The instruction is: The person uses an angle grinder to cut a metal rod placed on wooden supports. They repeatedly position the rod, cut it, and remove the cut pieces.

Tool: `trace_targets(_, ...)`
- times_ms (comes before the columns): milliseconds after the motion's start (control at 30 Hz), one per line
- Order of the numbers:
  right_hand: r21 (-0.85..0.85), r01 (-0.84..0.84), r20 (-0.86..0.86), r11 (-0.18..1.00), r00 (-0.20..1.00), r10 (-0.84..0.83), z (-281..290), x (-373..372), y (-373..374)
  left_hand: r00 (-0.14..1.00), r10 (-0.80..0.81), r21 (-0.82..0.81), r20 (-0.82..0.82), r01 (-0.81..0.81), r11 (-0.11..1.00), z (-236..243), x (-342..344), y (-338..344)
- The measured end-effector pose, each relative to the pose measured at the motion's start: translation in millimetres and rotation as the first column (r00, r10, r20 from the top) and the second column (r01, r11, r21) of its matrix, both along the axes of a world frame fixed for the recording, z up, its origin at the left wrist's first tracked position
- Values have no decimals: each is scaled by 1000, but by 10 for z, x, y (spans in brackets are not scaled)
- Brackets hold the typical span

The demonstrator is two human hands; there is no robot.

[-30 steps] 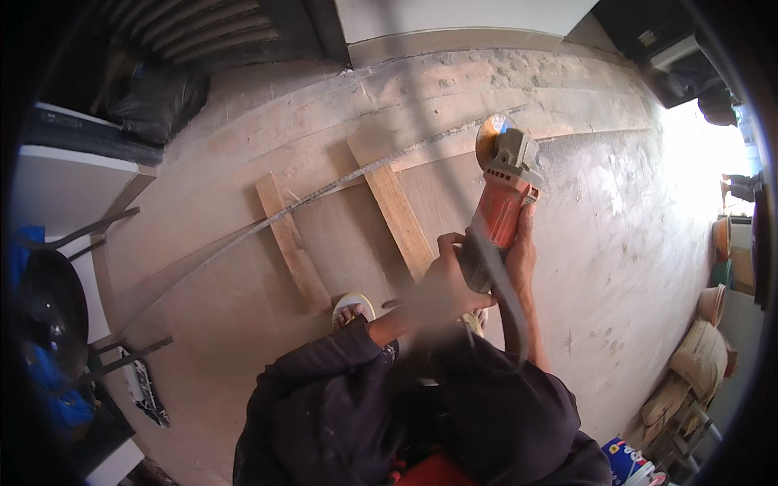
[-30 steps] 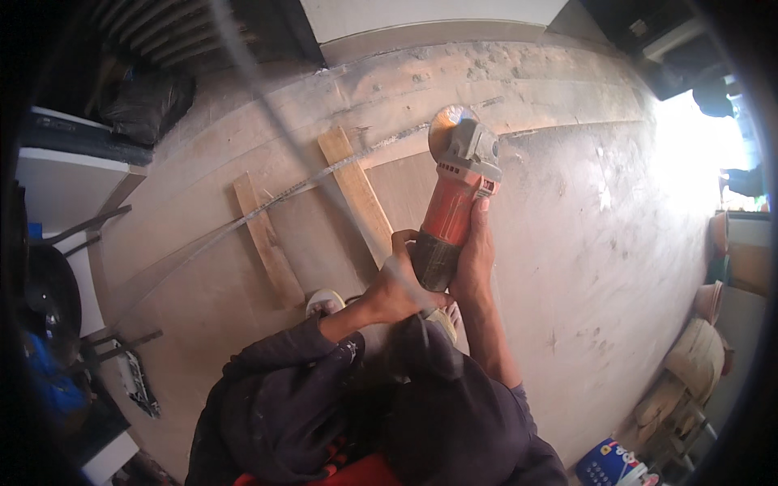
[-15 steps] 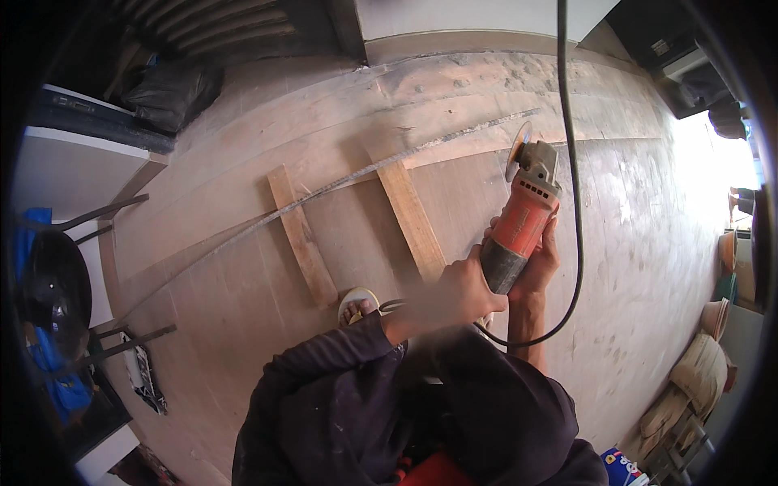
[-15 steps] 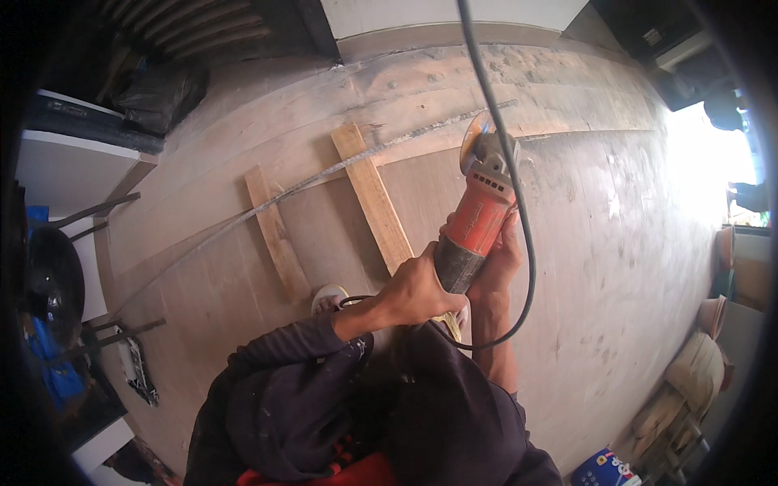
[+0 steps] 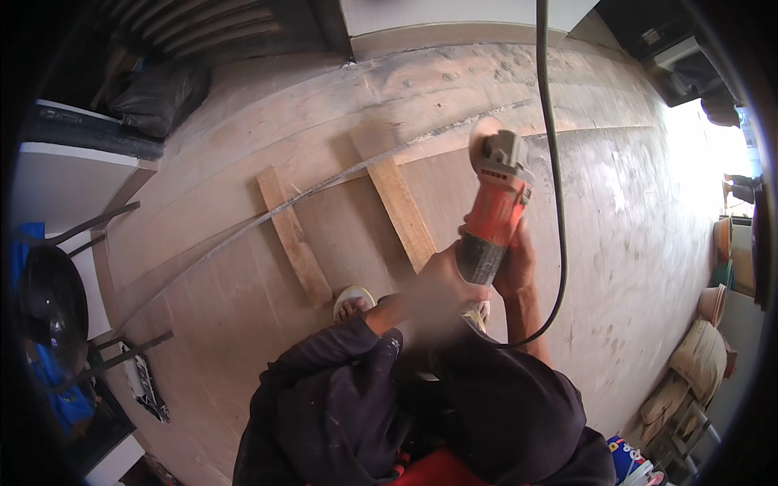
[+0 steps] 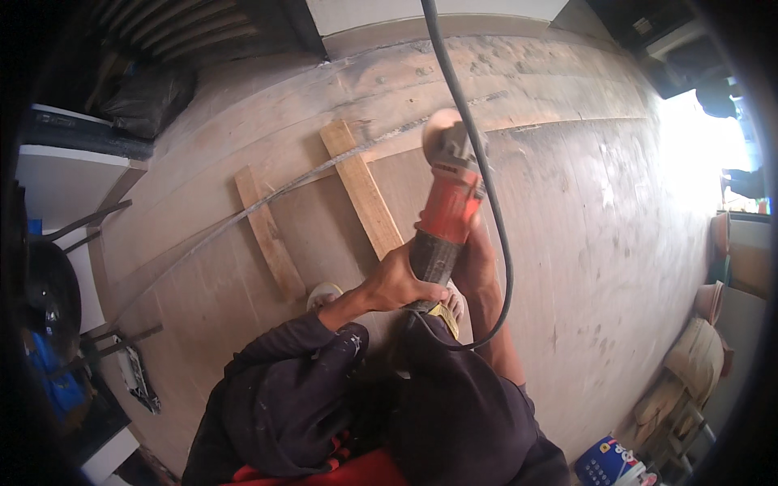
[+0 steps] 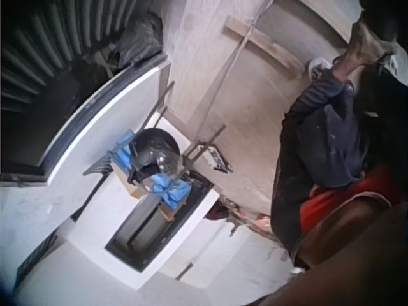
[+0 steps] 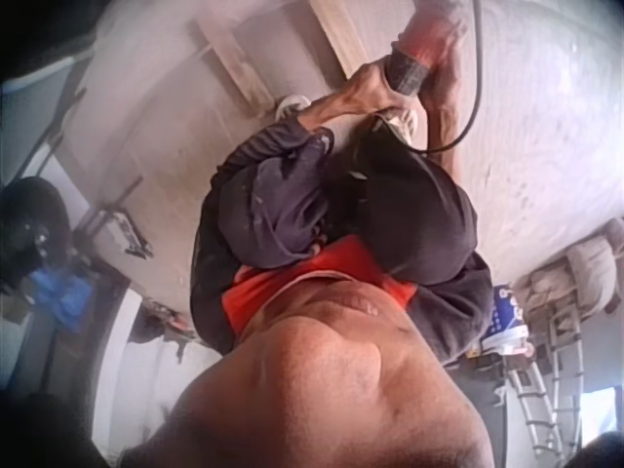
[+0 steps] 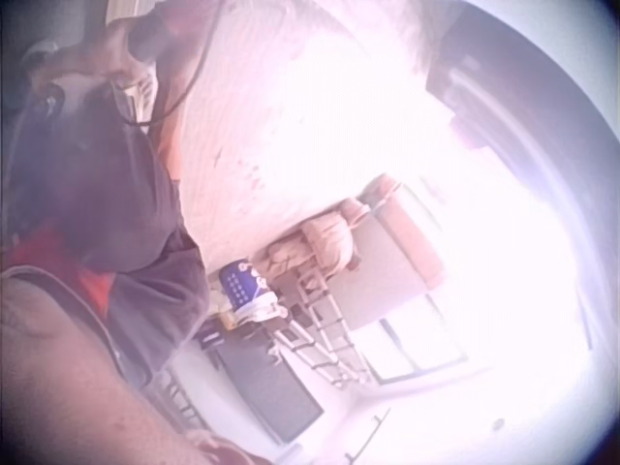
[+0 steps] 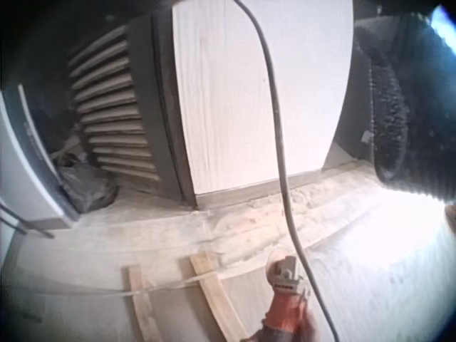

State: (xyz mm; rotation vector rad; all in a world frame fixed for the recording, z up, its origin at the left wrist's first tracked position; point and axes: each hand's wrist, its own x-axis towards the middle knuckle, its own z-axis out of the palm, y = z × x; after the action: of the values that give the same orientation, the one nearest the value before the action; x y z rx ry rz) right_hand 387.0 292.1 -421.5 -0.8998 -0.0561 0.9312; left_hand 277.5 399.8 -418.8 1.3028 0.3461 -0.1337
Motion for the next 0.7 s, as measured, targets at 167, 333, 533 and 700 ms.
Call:
trace_targets(167, -49, -351, 79, 935, 932, 354, -144, -40, 110, 988, -22, -167, 153, 48, 985, -111, -40, 205)
trace_targets(333, -250, -334, 248, 909, 885, 393, 5, -31, 486, 989, -141, 137, 52, 132, 982, -296, -215, 596)
trace_targets(533, -652, -31, 629, 758, 536, 563, 106, 65, 833, 981, 179, 822, 79, -165, 544, -441, -537, 1423)
trace_targets(700, -713, 67, 653, 698, 427, 626, -268, 7, 874, 952, 281, 988, 122, -144, 59, -1062, -864, 2010)
